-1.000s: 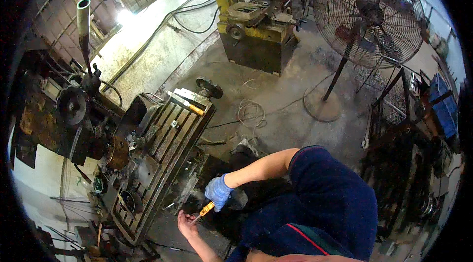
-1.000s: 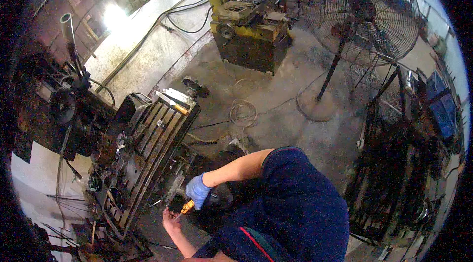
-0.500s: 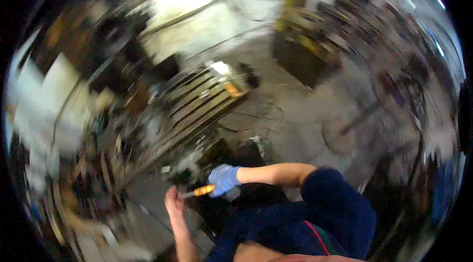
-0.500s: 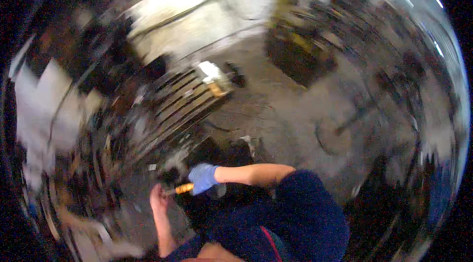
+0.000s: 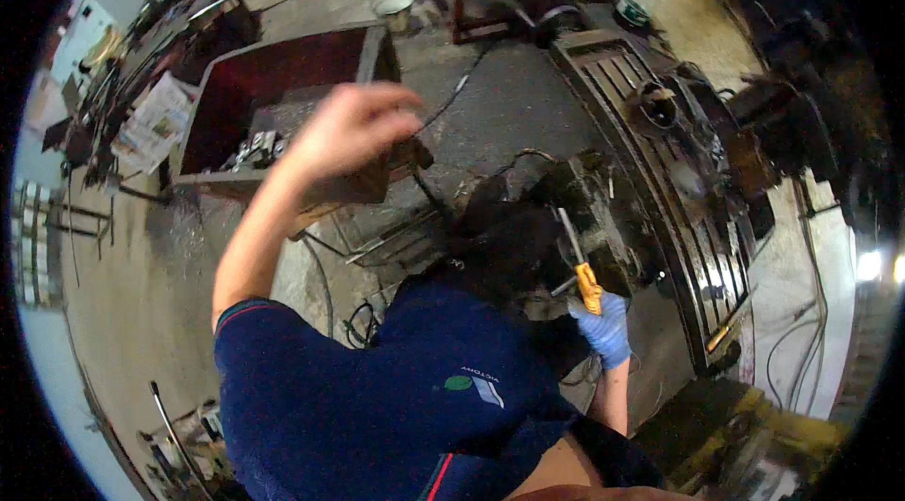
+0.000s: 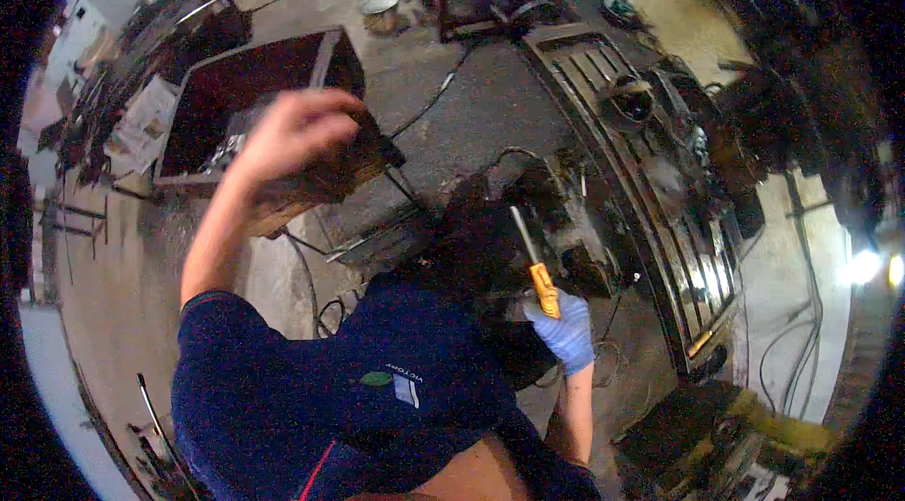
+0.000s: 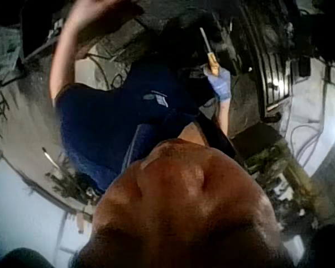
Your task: The person adjusts metal parts on a milling machine table and uses a screwdriver to tighten components. They rotate a long handle to move the machine table and reach into a box of small parts.
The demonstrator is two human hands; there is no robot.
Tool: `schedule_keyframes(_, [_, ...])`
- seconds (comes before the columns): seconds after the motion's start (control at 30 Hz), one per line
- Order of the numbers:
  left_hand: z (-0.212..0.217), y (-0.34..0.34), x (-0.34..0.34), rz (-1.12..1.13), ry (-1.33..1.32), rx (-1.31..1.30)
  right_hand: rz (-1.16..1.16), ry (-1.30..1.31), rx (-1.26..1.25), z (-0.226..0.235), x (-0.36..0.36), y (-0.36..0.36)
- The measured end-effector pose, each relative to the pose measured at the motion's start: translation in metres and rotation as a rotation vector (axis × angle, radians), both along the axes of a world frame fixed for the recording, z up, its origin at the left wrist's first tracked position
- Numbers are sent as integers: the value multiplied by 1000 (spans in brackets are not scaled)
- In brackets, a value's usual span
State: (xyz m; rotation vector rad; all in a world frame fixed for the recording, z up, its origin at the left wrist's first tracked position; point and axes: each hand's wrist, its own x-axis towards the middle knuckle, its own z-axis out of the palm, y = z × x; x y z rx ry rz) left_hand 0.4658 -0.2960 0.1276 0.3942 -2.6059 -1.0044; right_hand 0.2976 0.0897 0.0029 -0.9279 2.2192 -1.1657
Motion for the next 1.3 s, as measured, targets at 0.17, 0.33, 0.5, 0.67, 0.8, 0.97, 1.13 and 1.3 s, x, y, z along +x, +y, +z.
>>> schedule_keyframes(0.17, [-12,-142,124,596,225,191,-24,-152,103,17,22,-4])
schedule_keyframes(0.33, [-56,-179,121,610,-543,-114,-5,-95,70,8,7,-1])
schedule_keyframes(0.5, [-56,-146,98,710,-939,-449,-15,-89,152,5,8,3])
schedule_keyframes(0.67, [-52,-153,101,666,-994,-408,-91,-177,82,-2,13,10])
schedule_keyframes(0.8, [-55,-162,104,637,-935,-455,-73,-110,21,-9,13,19])
schedule_keyframes(0.97, [-4,-165,76,527,-401,-105,-86,-81,131,9,14,21])
schedule_keyframes(1.13, [59,-97,-30,44,-70,254,28,154,152,55,10,-7])
schedule_keyframes(1.3, [28,22,-192,-409,-180,252,-19,194,291,68,-11,-2])
